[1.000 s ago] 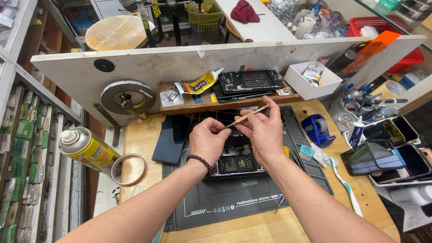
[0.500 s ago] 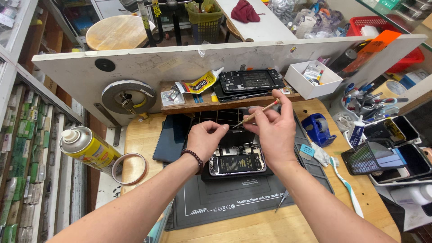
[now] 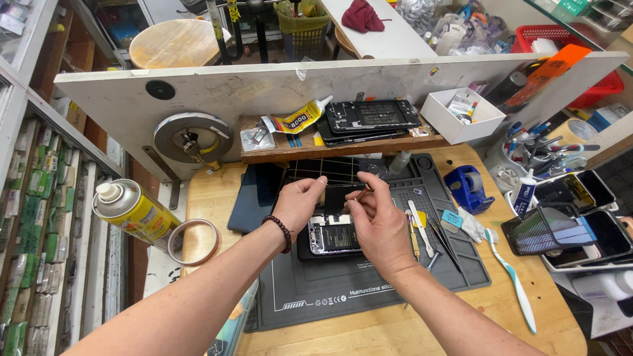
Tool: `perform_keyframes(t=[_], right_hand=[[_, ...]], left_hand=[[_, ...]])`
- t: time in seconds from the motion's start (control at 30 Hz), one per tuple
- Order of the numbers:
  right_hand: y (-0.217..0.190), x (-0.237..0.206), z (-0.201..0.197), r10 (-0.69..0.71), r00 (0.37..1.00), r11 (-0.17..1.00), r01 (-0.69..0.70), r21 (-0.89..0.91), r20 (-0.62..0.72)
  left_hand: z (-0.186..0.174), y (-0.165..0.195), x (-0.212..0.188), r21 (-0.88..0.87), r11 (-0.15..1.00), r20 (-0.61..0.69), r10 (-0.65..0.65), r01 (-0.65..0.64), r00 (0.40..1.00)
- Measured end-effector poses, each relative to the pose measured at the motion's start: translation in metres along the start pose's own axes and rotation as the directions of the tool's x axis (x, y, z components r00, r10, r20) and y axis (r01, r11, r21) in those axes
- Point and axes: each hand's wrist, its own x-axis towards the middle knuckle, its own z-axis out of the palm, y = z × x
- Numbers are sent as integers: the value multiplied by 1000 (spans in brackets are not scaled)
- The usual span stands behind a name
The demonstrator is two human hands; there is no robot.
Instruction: The person repairs a smartphone at a workbench. They open the phone's screen, use a screwdriver and tweezers to remove and reposition internal components, work on the battery area, then align the screen back onto the body and press it closed, finishing by placing the assembled phone on the mat.
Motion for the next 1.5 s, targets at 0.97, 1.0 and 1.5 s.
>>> perform_keyframes(t=[0.97, 1.0, 1.5], right_hand=[[1, 0, 10, 20, 998, 997, -15, -79, 65], [1, 0, 10, 19, 998, 997, -14, -75, 68], [-6, 0, 9, -42, 995, 968, 63, -242, 93]], left_hand=[[1, 7, -8, -45, 999, 3, -21, 21, 1000], [1, 7, -8, -52, 998, 6, -22, 22, 1000], [1, 7, -8, -35, 999, -4, -20, 20, 1000]])
